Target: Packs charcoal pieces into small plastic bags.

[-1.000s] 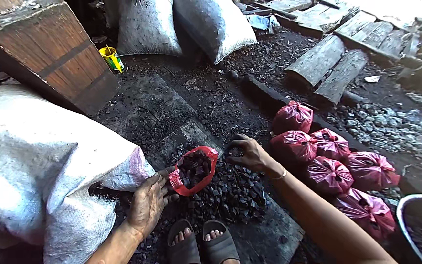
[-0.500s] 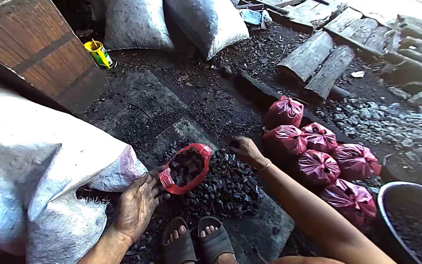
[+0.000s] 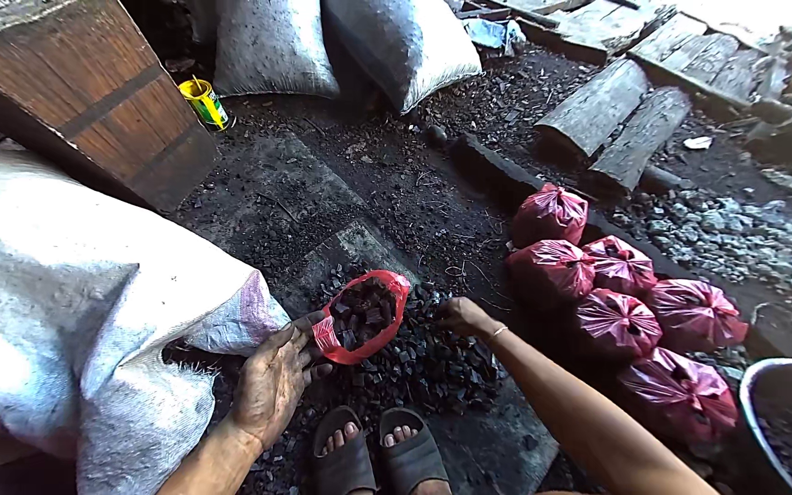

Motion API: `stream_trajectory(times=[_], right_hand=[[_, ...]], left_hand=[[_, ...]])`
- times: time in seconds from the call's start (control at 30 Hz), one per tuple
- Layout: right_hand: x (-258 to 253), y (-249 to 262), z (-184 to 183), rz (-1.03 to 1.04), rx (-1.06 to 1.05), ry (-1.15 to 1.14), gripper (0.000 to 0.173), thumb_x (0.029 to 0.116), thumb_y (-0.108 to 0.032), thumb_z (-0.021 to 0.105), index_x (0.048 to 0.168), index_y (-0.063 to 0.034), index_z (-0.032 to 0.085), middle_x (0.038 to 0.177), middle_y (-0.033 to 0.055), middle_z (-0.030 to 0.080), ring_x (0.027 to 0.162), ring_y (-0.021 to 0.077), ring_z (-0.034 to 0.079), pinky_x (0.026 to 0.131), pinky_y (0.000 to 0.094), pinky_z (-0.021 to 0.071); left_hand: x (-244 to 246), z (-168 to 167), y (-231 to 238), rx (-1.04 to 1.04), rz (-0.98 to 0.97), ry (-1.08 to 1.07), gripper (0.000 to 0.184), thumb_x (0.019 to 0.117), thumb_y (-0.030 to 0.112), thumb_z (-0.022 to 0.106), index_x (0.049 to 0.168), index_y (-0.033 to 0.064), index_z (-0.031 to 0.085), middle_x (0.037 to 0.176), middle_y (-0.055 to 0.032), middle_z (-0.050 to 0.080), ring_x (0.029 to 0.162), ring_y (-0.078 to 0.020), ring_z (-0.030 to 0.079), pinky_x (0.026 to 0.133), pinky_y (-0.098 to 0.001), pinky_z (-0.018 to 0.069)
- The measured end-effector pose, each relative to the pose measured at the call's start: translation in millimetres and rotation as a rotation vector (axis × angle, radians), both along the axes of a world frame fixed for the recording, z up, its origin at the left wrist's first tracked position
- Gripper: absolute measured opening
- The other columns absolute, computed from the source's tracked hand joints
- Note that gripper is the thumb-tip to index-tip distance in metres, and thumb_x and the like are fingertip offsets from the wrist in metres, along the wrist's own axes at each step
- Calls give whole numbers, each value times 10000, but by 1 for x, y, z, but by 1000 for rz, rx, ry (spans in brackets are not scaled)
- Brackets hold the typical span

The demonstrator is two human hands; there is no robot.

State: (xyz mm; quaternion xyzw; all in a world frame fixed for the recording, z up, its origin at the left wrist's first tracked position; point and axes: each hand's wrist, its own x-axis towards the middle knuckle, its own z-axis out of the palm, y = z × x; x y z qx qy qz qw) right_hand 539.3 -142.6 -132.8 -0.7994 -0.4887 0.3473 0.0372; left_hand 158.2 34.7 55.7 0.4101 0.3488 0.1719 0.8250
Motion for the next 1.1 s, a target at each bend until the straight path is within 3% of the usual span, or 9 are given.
stream_trajectory(times=[0.17, 0.27, 0.4, 0.53, 0.63, 0.73, 0.9, 1.0, 1.1], right_hand=[[-1, 18, 132, -3, 323, 184, 343, 894, -524, 739, 1015, -208, 794, 976, 7, 747, 931, 162, 699, 899, 497, 565], [-31, 35, 177, 51, 565, 211, 321, 901, -537, 738, 1015, -243, 797, 992, -63, 729, 936, 64, 671, 890, 368, 571], [-77, 70, 200, 189, 736, -19, 243, 871, -507, 771, 973, -290, 807, 1056, -50, 703, 1080, 137, 620, 959, 414, 521], [-90, 86, 186, 219, 650, -242, 333, 895, -546, 714, 1082, -280, 786, 1309, -3, 654, 1254, 264, 551, 1016, 549, 451], [-70, 69, 182, 1, 762, -217, 240, 916, -432, 737, 959, -201, 786, 1179, 18, 699, 1155, 258, 620, 977, 538, 515], [-37, 55, 143, -168, 602, -149, 252, 938, -381, 704, 904, -137, 758, 1075, 73, 718, 1067, 271, 662, 931, 552, 536], [-29, 47, 11, -49, 200, -79, 326, 926, -429, 649, 1149, -209, 737, 1182, 98, 715, 1117, 322, 676, 935, 624, 546], [-48, 45, -24, -39, 72, -124, 438, 953, -486, 597, 1320, -258, 669, 1338, 145, 654, 1222, 376, 632, 974, 641, 525], [-55, 47, -28, -27, 58, -166, 374, 979, -458, 564, 1256, -245, 698, 1287, 148, 671, 1182, 375, 650, 943, 633, 534]], left_hand=[[2, 2, -2, 3, -8, 13, 595, 1034, 434, 211, 1389, 145, 591, 1356, -113, 629, 1188, -282, 634, 932, -527, 532], [4, 2, -3, 15, -8, 17, 595, 1037, 436, 214, 1385, 142, 597, 1349, -108, 635, 1196, -283, 633, 940, -533, 530], [5, 3, -3, 9, -11, 25, 598, 1029, 435, 209, 1396, 146, 583, 1360, -106, 626, 1197, -275, 629, 936, -526, 530], [5, 3, -4, 10, -7, 21, 604, 1027, 445, 209, 1390, 145, 586, 1341, -107, 635, 1180, -274, 635, 928, -525, 531], [1, 1, -3, -4, -2, 3, 595, 1025, 444, 231, 1386, 140, 593, 1341, -107, 635, 1190, -275, 630, 940, -530, 525], [1, 0, -2, -13, -12, 2, 585, 1026, 446, 239, 1388, 147, 588, 1357, -105, 626, 1196, -278, 628, 942, -531, 526], [1, -1, -3, -13, -19, -10, 590, 1022, 458, 262, 1390, 137, 594, 1358, -115, 623, 1199, -285, 625, 938, -529, 527], [-2, -2, -2, -17, -15, -9, 596, 1027, 455, 245, 1393, 132, 588, 1358, -123, 623, 1183, -285, 631, 928, -516, 531], [-3, -2, -1, -27, -3, -9, 591, 1026, 443, 248, 1396, 130, 586, 1359, -124, 622, 1189, -284, 628, 928, -515, 530]])
